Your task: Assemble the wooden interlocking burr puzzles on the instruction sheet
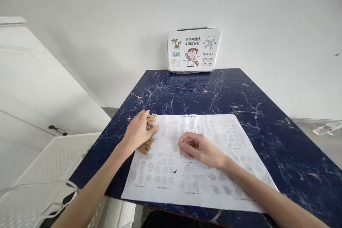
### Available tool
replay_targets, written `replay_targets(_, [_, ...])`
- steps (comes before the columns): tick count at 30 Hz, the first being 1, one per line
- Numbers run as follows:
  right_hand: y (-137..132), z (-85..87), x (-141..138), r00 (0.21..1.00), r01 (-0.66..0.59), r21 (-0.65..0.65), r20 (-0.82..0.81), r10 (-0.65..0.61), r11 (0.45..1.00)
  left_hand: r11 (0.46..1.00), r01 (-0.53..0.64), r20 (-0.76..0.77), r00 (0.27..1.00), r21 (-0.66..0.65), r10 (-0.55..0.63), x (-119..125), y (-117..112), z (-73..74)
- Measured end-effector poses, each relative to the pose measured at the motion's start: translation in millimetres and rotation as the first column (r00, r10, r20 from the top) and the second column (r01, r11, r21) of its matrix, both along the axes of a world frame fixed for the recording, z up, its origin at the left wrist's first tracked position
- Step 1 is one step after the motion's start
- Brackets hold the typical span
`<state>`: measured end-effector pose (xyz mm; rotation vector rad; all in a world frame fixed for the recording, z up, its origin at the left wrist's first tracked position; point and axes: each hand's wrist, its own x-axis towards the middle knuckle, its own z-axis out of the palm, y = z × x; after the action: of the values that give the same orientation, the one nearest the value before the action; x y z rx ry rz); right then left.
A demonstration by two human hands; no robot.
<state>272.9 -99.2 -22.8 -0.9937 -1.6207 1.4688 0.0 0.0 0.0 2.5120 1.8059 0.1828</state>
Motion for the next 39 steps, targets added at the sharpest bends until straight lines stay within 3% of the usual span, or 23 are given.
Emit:
replay_targets(8, [0, -1.4, 0, 1.000, 0.011, 0.014, -0.015, -0.010, 1.000, 0.996, -0.083, 0.042, 0.996, 0.045, 0.081, 23, 6, -6.6])
replay_targets(20, [3, -2.5, 1, 0.998, 0.027, 0.005, -0.060, -0.027, 1.000, 0.991, 0.026, 0.262, 0.963, 0.128, -0.059, 38, 18, -2.0])
replay_targets(23, [5, -1.2, 3, 0.993, 0.039, -0.012, -0.113, -0.040, 0.999, 0.986, 0.086, 0.311, 0.942, 0.142, -0.127, 51, 15, -1.7])
replay_targets(26, [9, -1.6, 8, 0.976, 0.150, -0.010, -0.157, -0.150, 0.989, 0.964, 0.221, 0.363, 0.895, 0.145, -0.260, 68, 5, -3.8])
replay_targets(30, [18, -5.5, 20, 0.897, 0.411, 0.017, -0.186, -0.401, 0.911, 0.897, 0.434, 0.449, 0.787, 0.085, -0.423, 90, -16, -7.6])
replay_targets(33, [24, -8.8, 28, 0.851, 0.513, 0.045, -0.160, -0.500, 0.858, 0.834, 0.550, 0.477, 0.724, 0.037, -0.498, 100, -28, -8.6])
replay_targets(36, [26, -9.9, 33, 0.853, 0.521, 0.106, -0.090, -0.513, 0.847, 0.811, 0.585, 0.443, 0.729, -0.009, -0.521, 97, -32, -8.6])
replay_targets(39, [25, -8.7, 36, 0.860, 0.484, 0.240, 0.043, -0.508, 0.841, 0.848, 0.530, 0.374, 0.785, 0.009, -0.494, 86, -29, -9.3])
